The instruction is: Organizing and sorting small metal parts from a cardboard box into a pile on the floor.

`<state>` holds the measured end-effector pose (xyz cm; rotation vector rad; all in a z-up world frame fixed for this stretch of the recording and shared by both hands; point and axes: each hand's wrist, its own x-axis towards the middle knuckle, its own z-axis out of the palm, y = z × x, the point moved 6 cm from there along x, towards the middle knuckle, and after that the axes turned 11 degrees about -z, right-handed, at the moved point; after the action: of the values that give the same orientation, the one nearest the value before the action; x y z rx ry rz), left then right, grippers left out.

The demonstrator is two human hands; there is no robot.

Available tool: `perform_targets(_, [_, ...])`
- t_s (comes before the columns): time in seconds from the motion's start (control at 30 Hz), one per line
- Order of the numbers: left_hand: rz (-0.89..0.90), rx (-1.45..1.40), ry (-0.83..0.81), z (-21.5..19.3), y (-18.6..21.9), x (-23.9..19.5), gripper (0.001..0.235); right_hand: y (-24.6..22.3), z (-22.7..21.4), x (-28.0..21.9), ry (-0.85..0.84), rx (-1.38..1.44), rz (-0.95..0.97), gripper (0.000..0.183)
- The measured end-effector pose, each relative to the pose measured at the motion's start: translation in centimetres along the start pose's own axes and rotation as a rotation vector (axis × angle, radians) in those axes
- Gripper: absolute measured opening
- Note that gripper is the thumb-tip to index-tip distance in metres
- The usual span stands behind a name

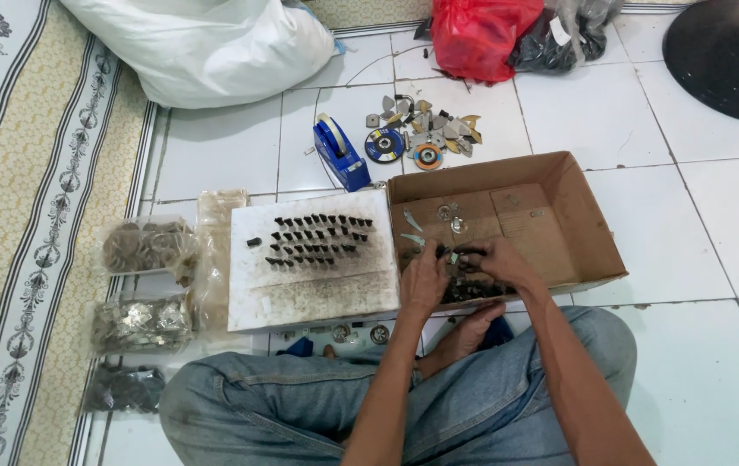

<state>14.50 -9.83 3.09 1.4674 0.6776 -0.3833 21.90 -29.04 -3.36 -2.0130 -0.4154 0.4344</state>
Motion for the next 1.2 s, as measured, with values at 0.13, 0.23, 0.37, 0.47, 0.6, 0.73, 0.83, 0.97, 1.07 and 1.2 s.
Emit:
perform_targets(0.13, [0.024,0.039,0.017,0.0,-0.6,0.0,0.071,-0.5,0.0,0.1,0.016,0.088,-0.022,0.031])
perform_targets(0.23, [0.285,0.353,0.086,0.3,-1.8,0.6,0.036,-1.4,-0.2,0.2,0.064,0.115,0.021,0.041])
perform_targets(0.37, [0.468,0.538,0.194,1.0,-2.6,1.4,0.02,-1.4,-0.8,0.4,0.108,0.226,-0.058,0.029])
perform_targets(0.47, [0.473,0.571,0.231,1.1,-2.5,1.3,0.025,-1.7,-1.0,0.1,0.127,0.267,-0.085,0.023])
perform_targets(0.6, [0.289,0.305,0.023,0.1,0.0,-1.4,0.028,-1.6,-1.3,0.3,0.126,0.252,-0.136,0.02])
perform_targets(0.73, [0.58,0.444,0.129,0.5,-0.5,-0.2,0.009,-3.8,-1.2,-0.1,0.115,0.197,-0.218,0.019])
perform_targets(0.83, [0.398,0.122,-0.006,0.1,-0.7,-0.5,0.017,-3.2,-1.4,-0.2,0.185,0.25,-0.212,0.02])
perform_targets(0.97, [0.534,0.314,0.07,0.3,-0.5,-0.9,0.028,-4.1,-1.7,-0.5,0.18,0.239,-0.207,0.02])
perform_targets(1.07, [0.517,0.312,0.065,0.3,-0.5,-0.6,0.021,-4.1,-1.5,-0.4,0.181,0.245,-0.211,0.019])
perform_targets(1.2, [0.481,0.326,0.047,0.4,-1.3,0.6,0.019,-4.7,-1.3,-0.4,0.175,0.236,-0.251,0.02])
